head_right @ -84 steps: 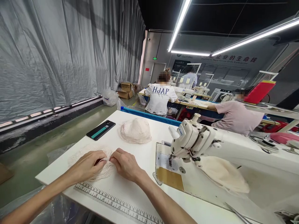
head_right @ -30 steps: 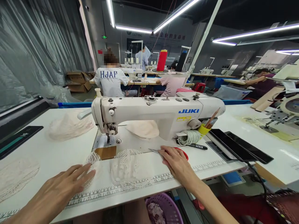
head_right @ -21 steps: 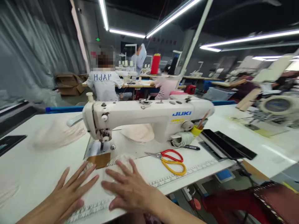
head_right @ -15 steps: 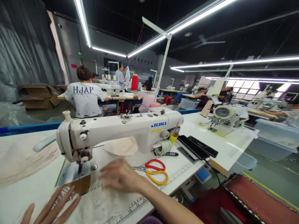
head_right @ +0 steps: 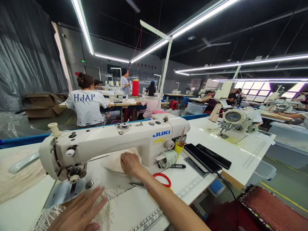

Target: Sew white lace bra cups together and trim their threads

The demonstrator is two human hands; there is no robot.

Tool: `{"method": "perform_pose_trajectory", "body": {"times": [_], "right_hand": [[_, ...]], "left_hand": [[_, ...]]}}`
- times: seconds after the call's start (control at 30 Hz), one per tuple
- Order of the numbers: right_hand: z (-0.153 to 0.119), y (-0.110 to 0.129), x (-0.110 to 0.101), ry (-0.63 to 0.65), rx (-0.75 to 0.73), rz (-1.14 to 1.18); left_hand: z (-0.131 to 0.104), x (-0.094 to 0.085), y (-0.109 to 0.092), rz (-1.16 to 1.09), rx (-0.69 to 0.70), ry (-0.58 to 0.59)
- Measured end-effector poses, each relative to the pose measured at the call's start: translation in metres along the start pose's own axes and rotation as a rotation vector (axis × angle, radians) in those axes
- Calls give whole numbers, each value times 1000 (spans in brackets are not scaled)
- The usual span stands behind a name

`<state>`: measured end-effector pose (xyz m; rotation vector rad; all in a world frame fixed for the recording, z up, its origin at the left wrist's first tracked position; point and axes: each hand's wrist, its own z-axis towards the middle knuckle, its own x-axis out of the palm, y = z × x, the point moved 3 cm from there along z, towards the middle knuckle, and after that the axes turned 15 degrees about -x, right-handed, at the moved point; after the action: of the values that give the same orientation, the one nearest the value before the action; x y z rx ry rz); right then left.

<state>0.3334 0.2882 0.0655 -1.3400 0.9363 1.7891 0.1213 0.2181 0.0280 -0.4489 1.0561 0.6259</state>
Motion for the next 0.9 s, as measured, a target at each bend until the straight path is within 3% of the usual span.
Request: {"method": "perform_pose_trajectory", "body": {"times": [0.13, 0.23, 0.43, 0.6, 0.73, 0.9], "right_hand": [[-1, 2, -1, -19, -43, 10], [0, -3, 1, -58, -55, 39], [-2, -17, 4, -195, -44, 153], [-9, -22, 3, -351, -24, 205], [-22, -20, -4, -459, -48, 212], [-42, -15, -20, -573, -94, 238]], "left_hand": [[63, 6, -20, -15, -169, 265], [85, 4, -29, 5, -288, 349], [90, 3, -29, 34, -295, 304], [101, 17, -25, 9, -255, 201], [109, 28, -23, -19, -247, 226], [113, 21, -27, -42, -284, 292]]}}
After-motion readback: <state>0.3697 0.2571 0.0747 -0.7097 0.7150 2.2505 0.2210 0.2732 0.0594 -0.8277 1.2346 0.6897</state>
